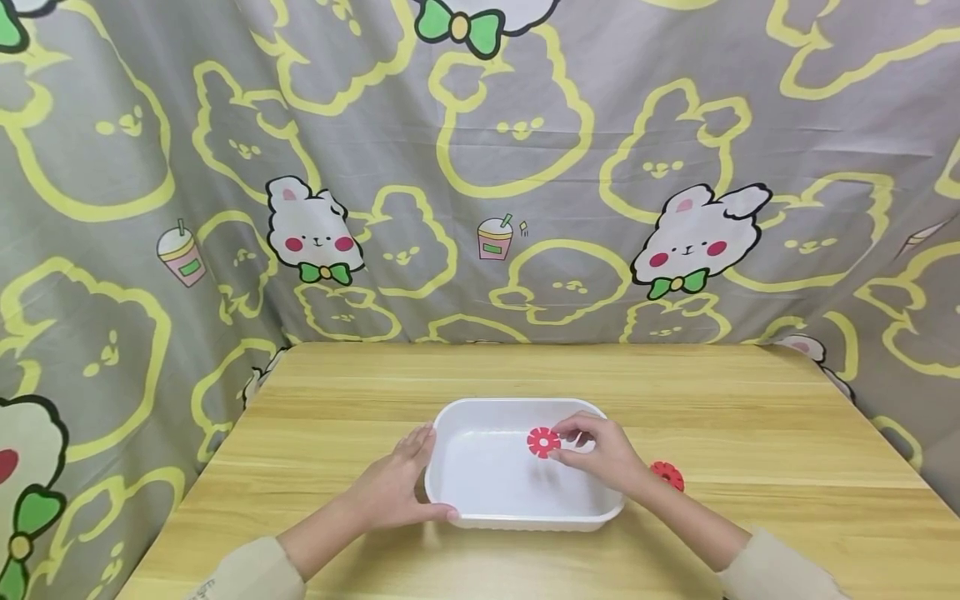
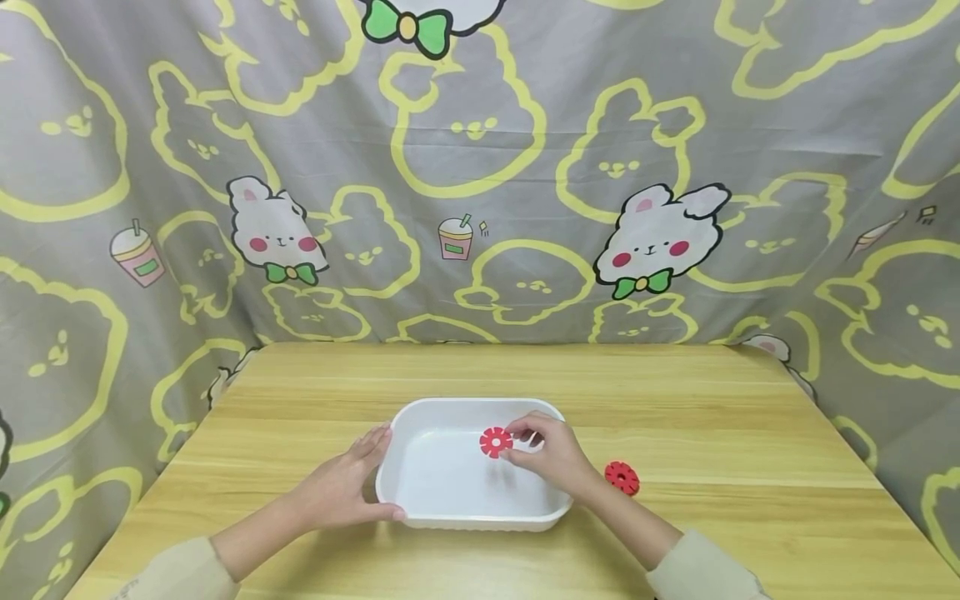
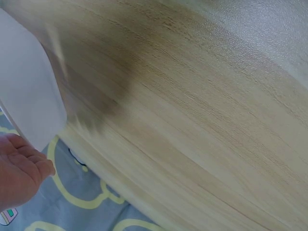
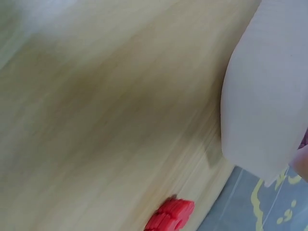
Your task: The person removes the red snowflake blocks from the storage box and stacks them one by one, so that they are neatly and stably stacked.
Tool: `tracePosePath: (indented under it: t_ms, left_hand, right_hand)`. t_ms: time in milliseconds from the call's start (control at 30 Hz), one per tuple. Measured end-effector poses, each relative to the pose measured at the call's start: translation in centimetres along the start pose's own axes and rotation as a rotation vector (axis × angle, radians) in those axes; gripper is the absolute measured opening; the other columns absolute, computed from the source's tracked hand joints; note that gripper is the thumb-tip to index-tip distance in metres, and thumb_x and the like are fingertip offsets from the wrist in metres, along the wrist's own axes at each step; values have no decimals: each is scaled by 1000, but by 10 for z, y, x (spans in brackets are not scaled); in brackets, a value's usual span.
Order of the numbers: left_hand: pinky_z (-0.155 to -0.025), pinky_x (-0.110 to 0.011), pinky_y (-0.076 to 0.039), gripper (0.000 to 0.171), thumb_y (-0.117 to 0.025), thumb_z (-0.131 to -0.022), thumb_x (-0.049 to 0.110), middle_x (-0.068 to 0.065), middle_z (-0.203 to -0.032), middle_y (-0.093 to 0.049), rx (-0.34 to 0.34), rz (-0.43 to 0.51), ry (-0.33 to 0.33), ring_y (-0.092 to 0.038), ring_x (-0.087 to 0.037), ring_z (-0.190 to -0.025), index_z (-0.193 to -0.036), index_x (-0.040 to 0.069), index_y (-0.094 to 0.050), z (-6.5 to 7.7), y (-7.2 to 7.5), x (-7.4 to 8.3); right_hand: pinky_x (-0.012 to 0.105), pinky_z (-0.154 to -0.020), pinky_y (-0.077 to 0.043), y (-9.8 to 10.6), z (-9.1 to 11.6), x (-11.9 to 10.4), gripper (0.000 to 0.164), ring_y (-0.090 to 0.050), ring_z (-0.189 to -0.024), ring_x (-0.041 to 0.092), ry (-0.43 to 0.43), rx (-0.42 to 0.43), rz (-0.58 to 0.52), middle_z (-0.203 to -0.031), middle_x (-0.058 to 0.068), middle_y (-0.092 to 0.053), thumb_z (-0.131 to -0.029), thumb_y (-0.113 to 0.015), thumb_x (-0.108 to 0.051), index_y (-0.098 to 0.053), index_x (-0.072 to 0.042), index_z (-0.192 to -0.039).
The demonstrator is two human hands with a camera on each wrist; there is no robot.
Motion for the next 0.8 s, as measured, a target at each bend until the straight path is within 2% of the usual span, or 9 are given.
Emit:
tracePosePath:
  t_ms: [167, 400, 500, 800]
  left_hand:
    - [-101, -52, -42, 109, -63, -71, 67, -29, -146, -29, -3, 5, 1, -34, -44, -133, -139, -11, -30, 1, 0, -1]
    - [-102, -51, -41, 109, -62, -71, 67, -29, -146, -29, 0, -3, -9, -34, -42, -133, -138, -12, -31, 1, 0, 0]
    - [-103, -50, -40, 109, -62, -71, 67, -29, -146, -29, 0, -5, -10, -34, -41, -134, -138, -12, -31, 1, 0, 0]
    - [-103, -50, -40, 109, -63, -71, 67, -29, -146, -30, 1, -3, -7, -33, -41, -134, -138, -12, -31, 0, 0, 0]
  right_hand:
    - [20, -66, -52, 9, 6, 3, 23, -55, -74, 10, 3, 37, 19, -84, 2, -66, -71, -78, -9, -70, -3, -92]
    - [21, -65, -52, 24, 16, 4, 22, -57, -73, 18, 31, 104, 57, -84, 3, -66, -69, -78, -4, -70, -3, -90]
    - [21, -64, -52, 30, 19, 4, 23, -56, -72, 12, 31, 121, 88, -85, 3, -67, -68, -78, -3, -70, -3, -89]
    - [20, -65, -51, 48, 31, 5, 23, -56, -74, 8, 84, 178, 149, -87, 5, -69, -68, -79, -3, -71, -5, -89]
Point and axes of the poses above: each hand's wrist, its own z-axis away from the middle knuckle, its own y-axis out of the back of the hand, x = y × z, the point moved 4 cm from there along -z, towards the middle knuckle
